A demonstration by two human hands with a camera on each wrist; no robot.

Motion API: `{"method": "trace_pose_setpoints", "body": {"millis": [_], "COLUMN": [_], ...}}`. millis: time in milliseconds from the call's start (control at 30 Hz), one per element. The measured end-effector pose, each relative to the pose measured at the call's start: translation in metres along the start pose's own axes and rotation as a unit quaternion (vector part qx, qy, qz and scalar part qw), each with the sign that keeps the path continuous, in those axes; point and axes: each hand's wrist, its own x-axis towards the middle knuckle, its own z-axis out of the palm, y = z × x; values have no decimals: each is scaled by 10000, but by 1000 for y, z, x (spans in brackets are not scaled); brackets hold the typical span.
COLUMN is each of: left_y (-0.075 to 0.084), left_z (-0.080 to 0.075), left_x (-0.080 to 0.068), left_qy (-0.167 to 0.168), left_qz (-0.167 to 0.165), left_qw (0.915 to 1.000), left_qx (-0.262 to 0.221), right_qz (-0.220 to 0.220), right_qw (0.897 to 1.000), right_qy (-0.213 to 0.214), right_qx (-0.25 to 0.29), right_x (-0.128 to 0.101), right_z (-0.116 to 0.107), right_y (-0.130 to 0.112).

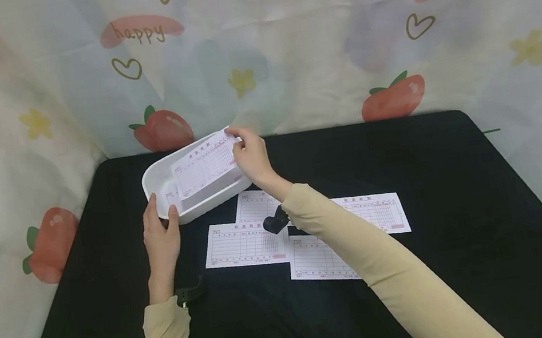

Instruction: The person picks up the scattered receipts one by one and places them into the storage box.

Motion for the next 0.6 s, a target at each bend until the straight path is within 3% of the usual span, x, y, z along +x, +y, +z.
{"method": "trace_pose_setpoints", "body": {"millis": [300, 600], "left_y": [1, 0], "left_z": [-2, -1], "left_x": [-1, 0], "left_qy": [-14, -4], "left_qz": [15, 71], "left_qw": [10000, 10000], "left_qx": [-35, 1], "right_qz": [-28, -7], "right_qw": [9967, 9929], "right_qy": [-651, -1127], "right_qx": [-474, -373], "right_x": [-4, -6], "right_z": [17, 23], "right_y": [0, 5]}}
